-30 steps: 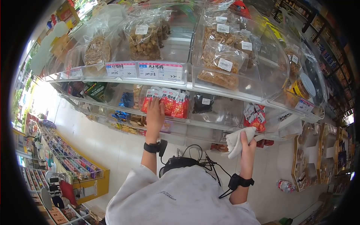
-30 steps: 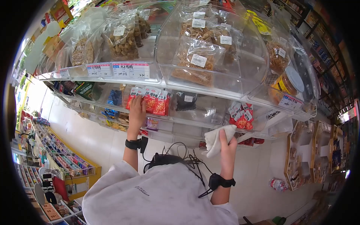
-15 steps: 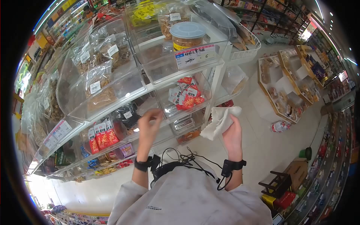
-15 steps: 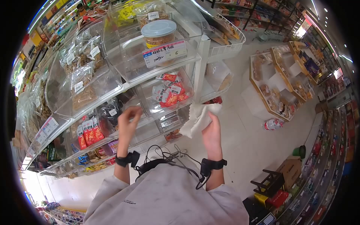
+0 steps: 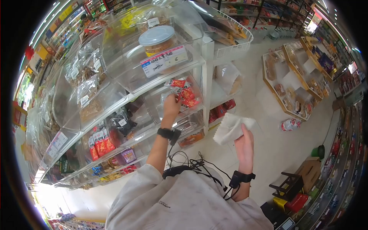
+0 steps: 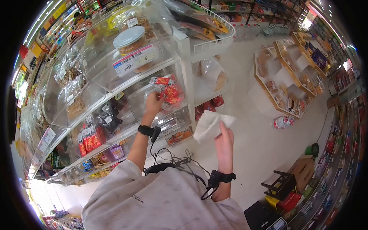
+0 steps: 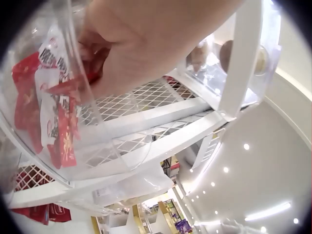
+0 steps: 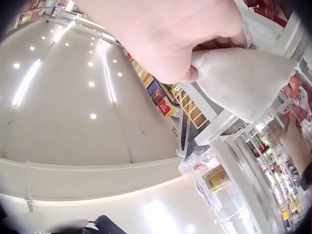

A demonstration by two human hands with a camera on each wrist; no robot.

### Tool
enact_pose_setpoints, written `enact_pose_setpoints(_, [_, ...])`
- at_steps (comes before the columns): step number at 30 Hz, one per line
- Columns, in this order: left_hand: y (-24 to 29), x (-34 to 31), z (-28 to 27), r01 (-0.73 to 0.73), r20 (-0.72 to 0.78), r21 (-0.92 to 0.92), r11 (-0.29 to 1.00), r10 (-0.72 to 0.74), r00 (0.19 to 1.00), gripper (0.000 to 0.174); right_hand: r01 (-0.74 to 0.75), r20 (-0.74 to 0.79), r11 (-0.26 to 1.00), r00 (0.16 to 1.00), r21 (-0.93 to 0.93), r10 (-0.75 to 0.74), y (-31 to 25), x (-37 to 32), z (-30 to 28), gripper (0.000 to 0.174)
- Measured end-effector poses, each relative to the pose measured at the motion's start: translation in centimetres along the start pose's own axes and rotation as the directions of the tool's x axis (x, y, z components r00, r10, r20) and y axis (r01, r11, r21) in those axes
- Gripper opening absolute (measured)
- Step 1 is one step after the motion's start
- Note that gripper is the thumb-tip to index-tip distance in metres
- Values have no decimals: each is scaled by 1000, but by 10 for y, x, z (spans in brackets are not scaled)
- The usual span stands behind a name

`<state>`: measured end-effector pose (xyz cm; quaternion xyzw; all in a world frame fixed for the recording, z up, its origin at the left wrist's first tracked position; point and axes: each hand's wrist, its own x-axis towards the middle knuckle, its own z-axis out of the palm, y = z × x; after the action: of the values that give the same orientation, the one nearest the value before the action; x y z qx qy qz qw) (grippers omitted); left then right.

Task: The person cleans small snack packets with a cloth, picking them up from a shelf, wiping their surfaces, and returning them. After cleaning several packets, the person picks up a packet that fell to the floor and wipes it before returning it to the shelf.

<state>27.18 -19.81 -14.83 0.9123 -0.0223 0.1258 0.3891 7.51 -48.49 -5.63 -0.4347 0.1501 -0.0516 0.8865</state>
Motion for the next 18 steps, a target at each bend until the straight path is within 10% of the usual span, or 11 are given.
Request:
enact_pose_setpoints(5, [78,-40,-83,30,76,-191,981,-16,997,25,-59,5,989,998,-136,60,42,24,19,50])
enact_pose_setpoints(9, [97,-85,-105,155,256,-575,803,-3,967,13,64,241,778,964,-625,115,77,21,84,47])
enact_pose_setpoints(10, [107,-96,-111,194,264,-621,760,-30,964,10,224,320,922,940,-316,-118,81,12,118,35])
enact_pose_setpoints(12, [114,-113,-125,182,217,-646,741,-49,975,6,93,351,987,935,-132,-41,55,-1,150,28])
enact_pose_setpoints(18, [116,-143,-163,-37,32,-507,861,62,998,9,-3,295,1000,955,-30,12,66,-20,192,24])
